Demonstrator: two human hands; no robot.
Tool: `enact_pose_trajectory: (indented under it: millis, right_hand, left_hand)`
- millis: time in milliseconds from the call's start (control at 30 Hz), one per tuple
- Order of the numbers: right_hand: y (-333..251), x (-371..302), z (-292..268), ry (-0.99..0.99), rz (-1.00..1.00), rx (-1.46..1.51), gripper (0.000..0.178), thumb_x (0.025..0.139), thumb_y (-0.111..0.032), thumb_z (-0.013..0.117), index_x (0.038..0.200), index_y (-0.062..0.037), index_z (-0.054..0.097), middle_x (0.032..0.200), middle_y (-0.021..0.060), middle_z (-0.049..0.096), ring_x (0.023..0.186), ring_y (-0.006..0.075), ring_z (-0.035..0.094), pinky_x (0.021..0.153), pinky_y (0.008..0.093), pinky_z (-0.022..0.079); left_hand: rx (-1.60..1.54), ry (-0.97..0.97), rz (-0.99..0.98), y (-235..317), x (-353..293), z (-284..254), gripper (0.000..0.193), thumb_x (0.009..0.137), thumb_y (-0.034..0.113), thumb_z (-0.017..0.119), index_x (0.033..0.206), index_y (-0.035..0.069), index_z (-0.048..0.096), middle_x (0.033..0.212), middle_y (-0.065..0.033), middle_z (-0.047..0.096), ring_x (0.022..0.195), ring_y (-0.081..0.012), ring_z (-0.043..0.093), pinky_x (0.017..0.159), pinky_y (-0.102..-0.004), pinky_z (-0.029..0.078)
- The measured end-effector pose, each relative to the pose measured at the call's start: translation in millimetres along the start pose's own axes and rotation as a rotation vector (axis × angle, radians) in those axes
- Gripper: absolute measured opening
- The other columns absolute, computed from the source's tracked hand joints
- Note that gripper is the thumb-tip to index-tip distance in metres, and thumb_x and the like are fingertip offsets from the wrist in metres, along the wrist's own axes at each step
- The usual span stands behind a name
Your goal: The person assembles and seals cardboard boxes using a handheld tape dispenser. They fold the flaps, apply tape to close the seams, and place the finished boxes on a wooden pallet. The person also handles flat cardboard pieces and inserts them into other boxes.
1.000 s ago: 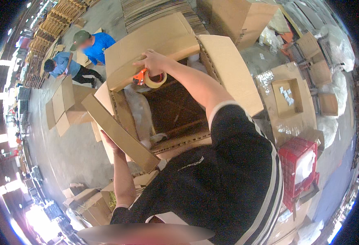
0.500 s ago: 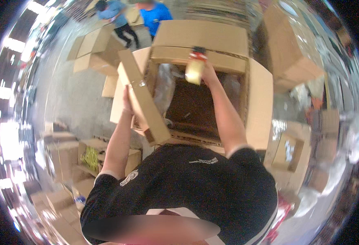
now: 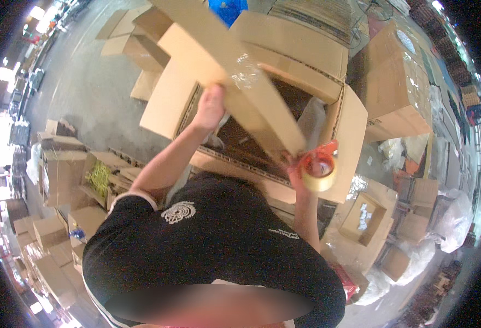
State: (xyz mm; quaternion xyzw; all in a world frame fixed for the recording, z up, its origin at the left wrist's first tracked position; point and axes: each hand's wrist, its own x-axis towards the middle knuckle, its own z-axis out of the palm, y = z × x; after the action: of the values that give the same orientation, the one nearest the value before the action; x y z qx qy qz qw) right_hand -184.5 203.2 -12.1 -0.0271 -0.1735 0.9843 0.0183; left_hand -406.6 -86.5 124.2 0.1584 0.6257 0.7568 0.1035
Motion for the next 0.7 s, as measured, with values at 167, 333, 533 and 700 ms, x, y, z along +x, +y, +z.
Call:
enact_pose_trajectory:
  millis: [167, 333, 533, 700]
  right_hand:
    - [-78.1, -69.0, -20.1, 0.595, -0.484, -0.302, 0.060, 0.101, -0.043, 0.070, 0.149, -0.0072, 0.061, 0.149, 0.0117, 0.064, 0.133, 0.0420, 0.059, 0.104, 0.0675, 0.051]
    - [-156.0, -162.6, -3.2, 0.597, -0.610, -0.558, 0.064, 0.100, -0.041, 0.072, 0.151, -0.0062, 0.058, 0.143, 0.0111, 0.065, 0.125, 0.0374, 0.060, 0.099, 0.0612, 0.052]
    - [-168.3, -160.7, -1.2, 0.592, -0.614, -0.700, 0.068, 0.098, -0.038, 0.074, 0.154, -0.0051, 0.054, 0.137, 0.0103, 0.066, 0.115, 0.0318, 0.061, 0.093, 0.0537, 0.054]
    - [-194.2, -156.0, 21.8, 0.531, -0.642, -0.759, 0.072, 0.097, -0.036, 0.076, 0.157, -0.0041, 0.051, 0.131, 0.0097, 0.068, 0.106, 0.0272, 0.062, 0.088, 0.0474, 0.055]
  left_hand:
    - [0.572, -0.793, 0.019, 35.6, -56.2, 25.8, 0.049, 0.114, 0.042, 0.056, 0.139, 0.000, 0.062, 0.132, -0.0172, 0.073, 0.117, -0.0314, 0.069, 0.103, -0.0446, 0.053]
    - [0.433, -1.156, -0.291, 94.2, -89.9, -6.4, 0.042, 0.100, 0.044, 0.074, 0.123, 0.009, 0.077, 0.118, -0.0166, 0.079, 0.113, -0.0318, 0.074, 0.096, -0.0472, 0.055]
    - [0.954, -1.015, -0.113, 14.7, -22.6, 23.3, 0.095, 0.083, 0.057, 0.090, 0.153, 0.003, 0.057, 0.145, -0.0175, 0.069, 0.135, -0.0363, 0.063, 0.115, -0.0475, 0.048]
    - [0.542, -1.342, -0.354, -4.9, 0.9, 65.7, 0.082, 0.075, 0.052, 0.097, 0.137, 0.004, 0.070, 0.128, -0.0171, 0.077, 0.121, -0.0372, 0.070, 0.101, -0.0427, 0.053]
